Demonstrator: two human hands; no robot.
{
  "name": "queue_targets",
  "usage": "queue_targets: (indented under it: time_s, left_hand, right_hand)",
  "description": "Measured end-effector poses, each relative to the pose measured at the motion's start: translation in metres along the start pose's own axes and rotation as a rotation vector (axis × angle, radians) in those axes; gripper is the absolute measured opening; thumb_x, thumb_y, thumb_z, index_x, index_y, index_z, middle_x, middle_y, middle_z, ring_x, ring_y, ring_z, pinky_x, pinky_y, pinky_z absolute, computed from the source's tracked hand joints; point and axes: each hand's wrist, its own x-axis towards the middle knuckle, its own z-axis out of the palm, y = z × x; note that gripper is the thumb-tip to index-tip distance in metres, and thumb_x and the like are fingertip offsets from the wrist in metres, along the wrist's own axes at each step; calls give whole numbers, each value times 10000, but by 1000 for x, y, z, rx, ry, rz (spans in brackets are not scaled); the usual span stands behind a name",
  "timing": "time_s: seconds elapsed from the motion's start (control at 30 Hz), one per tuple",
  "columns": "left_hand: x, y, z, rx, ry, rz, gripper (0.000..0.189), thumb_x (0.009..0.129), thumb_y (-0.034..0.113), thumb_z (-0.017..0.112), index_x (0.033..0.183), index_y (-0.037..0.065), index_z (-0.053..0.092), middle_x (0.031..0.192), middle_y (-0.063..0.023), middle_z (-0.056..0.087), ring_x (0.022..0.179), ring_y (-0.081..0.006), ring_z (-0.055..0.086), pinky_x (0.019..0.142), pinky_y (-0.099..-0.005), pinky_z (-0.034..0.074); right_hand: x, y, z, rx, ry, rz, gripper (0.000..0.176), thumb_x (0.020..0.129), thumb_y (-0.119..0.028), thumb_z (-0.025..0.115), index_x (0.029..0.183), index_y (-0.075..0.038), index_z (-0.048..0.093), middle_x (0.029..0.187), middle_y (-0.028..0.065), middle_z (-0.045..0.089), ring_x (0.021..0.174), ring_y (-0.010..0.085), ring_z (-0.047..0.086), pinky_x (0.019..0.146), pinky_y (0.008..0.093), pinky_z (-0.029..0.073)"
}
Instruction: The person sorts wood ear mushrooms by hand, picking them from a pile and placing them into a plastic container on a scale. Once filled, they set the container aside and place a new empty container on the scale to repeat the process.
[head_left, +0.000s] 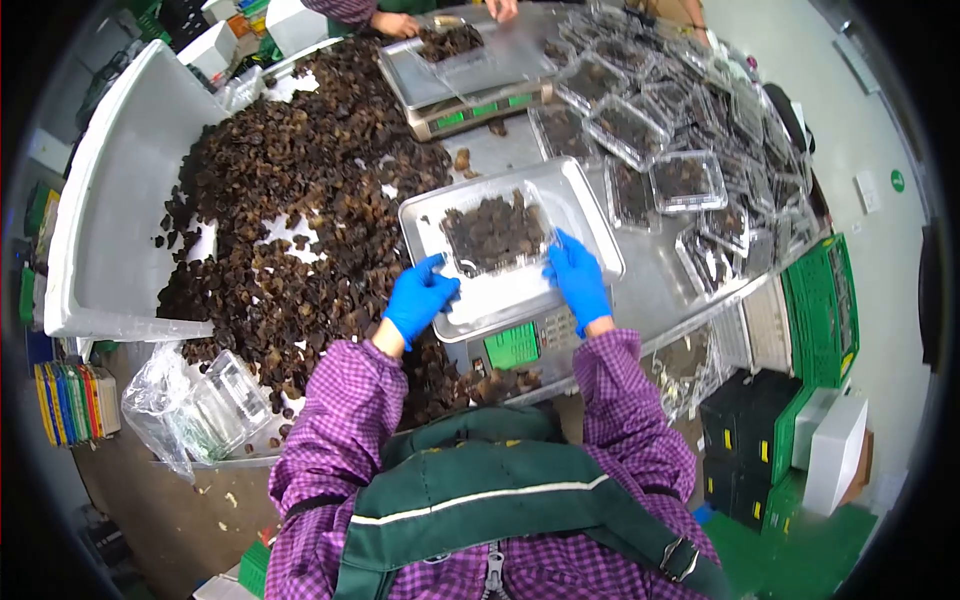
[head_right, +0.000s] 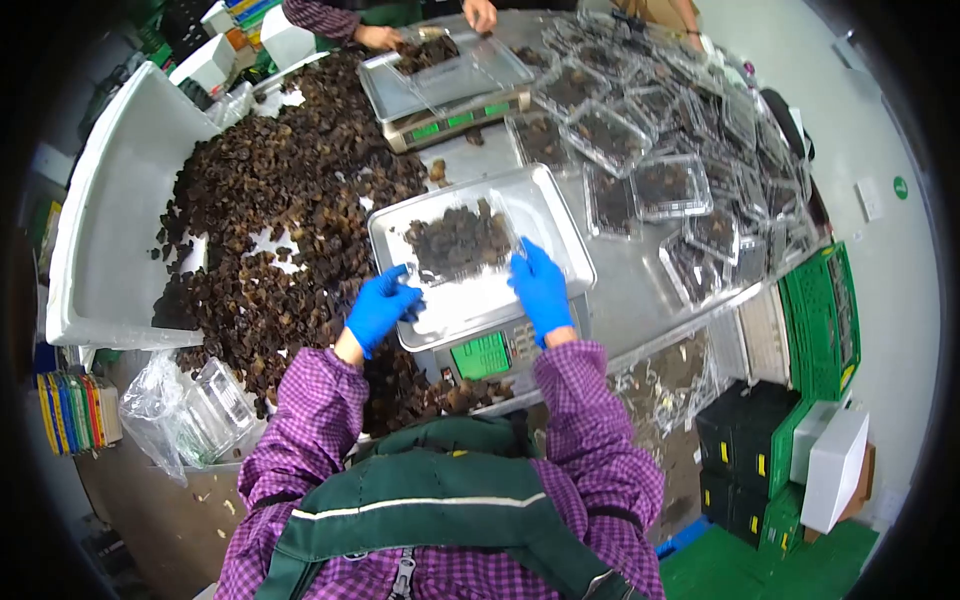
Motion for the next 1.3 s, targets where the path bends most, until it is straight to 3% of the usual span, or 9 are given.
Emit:
queue_targets:
  time_s: [0.3, 0.4, 0.53, 0.73, 0.9, 0.97, 1.07, 1.23, 1.3]
  left_hand:
    - [8, -13, 22, -329, 116, -11, 542, 843, -11, 510, 1351, -5, 319, 763, -120, 599, 707, -220, 652, 586, -306, 538]
    - [12, -18, 24, -77, 142, 77, 536, 832, -19, 515, 1343, 23, 358, 747, -102, 609, 650, -173, 637, 555, -290, 529]
    - [3, -14, 24, -174, 159, 126, 572, 845, 47, 574, 1367, 25, 342, 807, -97, 636, 712, -157, 642, 633, -297, 537]
    - [-72, -22, -58, 401, 624, 550, 347, 794, 143, 677, 1116, 40, 599, 993, -101, 654, 865, -154, 634, 781, -289, 515]
    - [-135, -101, -209, 721, 1269, 495, 427, 757, 177, 672, 1134, 9, 561, 1091, -186, 589, 1030, -341, 550, 918, -384, 421]
    - [-161, -171, -267, 1007, 1429, 43, 583, 761, 275, 683, 1233, -7, 489, 1198, -225, 537, 1099, -377, 520, 941, -414, 410]
    - [-189, -204, -292, 1025, 1130, -459, 481, 789, 332, 655, 1146, 20, 575, 1062, -211, 620, 940, -383, 597, 819, -427, 467]
    - [-192, -227, -315, 764, 1070, -175, 280, 733, 207, 749, 905, -1, 676, 767, -69, 682, 646, -129, 602, 614, -283, 481]
    - [-199, -210, -316, 614, 1012, -251, 367, 656, 252, 809, 885, -4, 682, 815, -97, 688, 707, -172, 631, 683, -302, 496]
  right_hand:
    - [5, -6, -13, 347, -72, 172, 234, 871, -164, 563, 1063, -37, 601, 809, 29, 620, 663, 107, 582, 599, 243, 490]
    - [41, 27, -28, 256, -301, 67, 192, 858, -142, 567, 997, -25, 629, 714, -2, 576, 605, 88, 539, 552, 215, 461]
    - [31, 1, -14, 104, -57, 91, 204, 863, -127, 589, 1034, -21, 623, 741, -2, 603, 583, 63, 519, 511, 191, 425]
    - [13, -1, -38, -16, 6, -1, 343, 893, -196, 563, 1196, -33, 560, 971, 37, 618, 757, 88, 562, 638, 224, 469]
    - [-11, -2, -69, 53, 104, -28, 335, 887, -202, 579, 1174, -31, 581, 970, 42, 628, 775, 86, 570, 677, 214, 466]
    - [-20, -9, -67, 73, 140, -57, 320, 889, -192, 575, 1160, -23, 587, 985, 52, 637, 791, 91, 580, 688, 216, 471]
    - [-29, -22, -54, 107, 146, -79, 311, 892, -180, 567, 1157, -19, 587, 1015, 65, 644, 812, 97, 591, 700, 219, 476]
    - [-33, -23, -39, 106, 110, -110, 305, 888, -167, 567, 1159, -30, 592, 1006, 63, 646, 806, 94, 587, 697, 213, 468]
    - [-35, -22, -34, 109, 88, -143, 298, 885, -161, 568, 1153, -36, 599, 991, 61, 649, 791, 91, 581, 684, 216, 466]
